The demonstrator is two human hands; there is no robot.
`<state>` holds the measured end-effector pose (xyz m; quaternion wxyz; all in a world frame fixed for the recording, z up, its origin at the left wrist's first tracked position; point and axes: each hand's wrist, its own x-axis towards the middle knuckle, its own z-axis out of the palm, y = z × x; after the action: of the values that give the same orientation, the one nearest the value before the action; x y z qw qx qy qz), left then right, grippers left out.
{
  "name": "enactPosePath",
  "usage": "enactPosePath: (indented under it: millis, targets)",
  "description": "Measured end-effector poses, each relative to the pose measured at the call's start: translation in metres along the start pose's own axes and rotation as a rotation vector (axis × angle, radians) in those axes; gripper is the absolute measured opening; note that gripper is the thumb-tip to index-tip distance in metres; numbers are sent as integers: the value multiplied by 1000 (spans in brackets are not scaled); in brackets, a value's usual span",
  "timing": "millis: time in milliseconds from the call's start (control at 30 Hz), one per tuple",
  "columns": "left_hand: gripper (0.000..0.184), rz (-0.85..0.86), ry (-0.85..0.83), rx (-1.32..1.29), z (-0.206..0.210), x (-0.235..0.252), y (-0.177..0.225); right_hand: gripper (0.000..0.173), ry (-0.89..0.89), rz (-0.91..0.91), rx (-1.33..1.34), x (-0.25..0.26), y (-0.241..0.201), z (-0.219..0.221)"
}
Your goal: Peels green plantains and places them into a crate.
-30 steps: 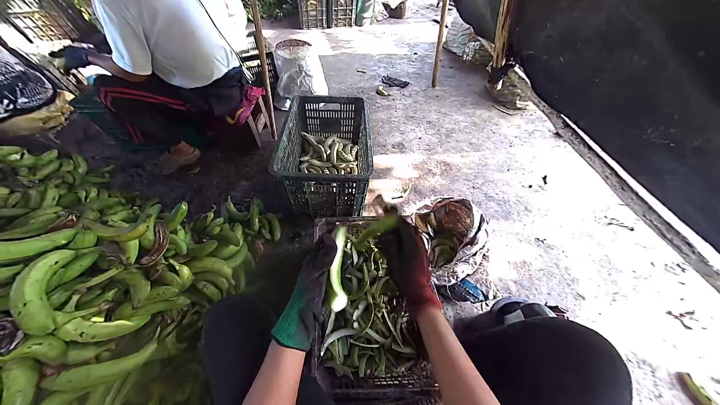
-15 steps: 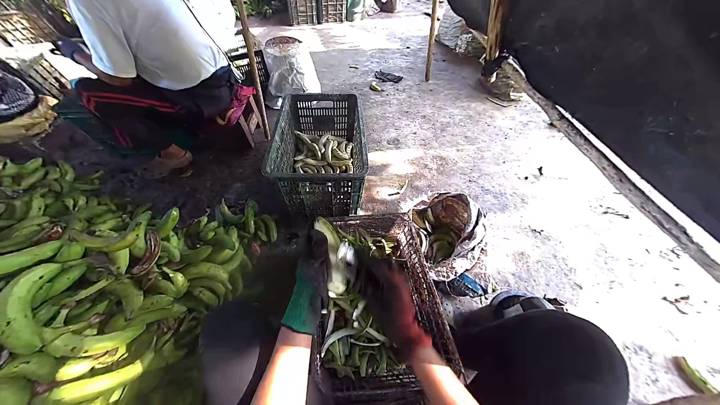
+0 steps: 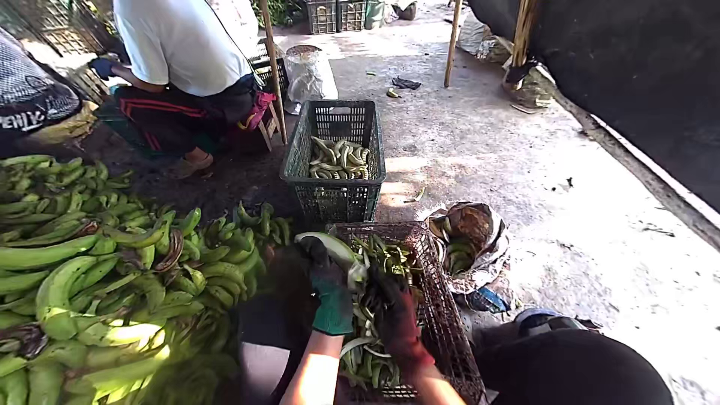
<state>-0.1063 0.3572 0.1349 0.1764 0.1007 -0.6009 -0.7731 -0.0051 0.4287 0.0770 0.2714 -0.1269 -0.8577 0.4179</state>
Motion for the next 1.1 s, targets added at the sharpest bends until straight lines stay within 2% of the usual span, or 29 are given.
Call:
enactPosePath:
  millis: [33,100,167,233,300,333,400,467,533,600,667,700,767,867,933,967,1067,1100]
  targets:
    - [42,-39,-81,30,-1,-5,3,41,-37,11,7,15,0,-6]
    - [41,-79,-447,95,-9,-6,8,42,-214,32,16,56,1,-27]
    - [36,-156,-745,119,-17,0,15,41,-360,13,-14,90,7,-39]
    - [28,-282,-948,82,-28,6,16,40,-442,35,-33,105,17,-42]
    - [33,-343,-1050,27,-39,10,16,40,-402,100,-6,102,25,-38]
    - [34,-356,-1004,-24,-41,10,15,41,-360,133,-4,96,23,-37]
    - [35,-380,-739,-156,-36,11,7,42,-252,115,-46,65,10,-33]
    - [34,-440,-409,-307,-26,15,-2,41,-126,-5,-75,20,0,-21]
    - [35,-518,-259,-321,-23,17,-1,38,5,-147,-160,-2,-3,-12]
    - [31,-563,-317,-194,-22,9,6,39,-42,-139,-253,11,-9,-19]
    - [33,-507,-532,-36,-29,-2,22,45,-228,-10,-318,36,-17,-36]
    - [35,-459,-602,-12,-30,-3,28,46,-244,2,-329,44,-17,-41]
    - [32,-436,-557,-47,-28,1,28,46,-197,-54,-299,48,-17,-43]
    - [31,-519,-369,-105,-26,9,8,39,-182,-147,-217,36,-15,-40]
    - [31,-523,-350,-136,-27,18,2,36,-169,-251,-214,26,-14,-34]
    - [31,-506,-387,-110,-29,18,6,37,-184,-245,-220,24,-15,-32]
    - [28,-491,-561,-15,-26,0,30,46,-323,1,-181,55,-15,-35]
    - [29,-535,-612,-43,-30,0,29,45,-386,94,-167,69,-11,-37]
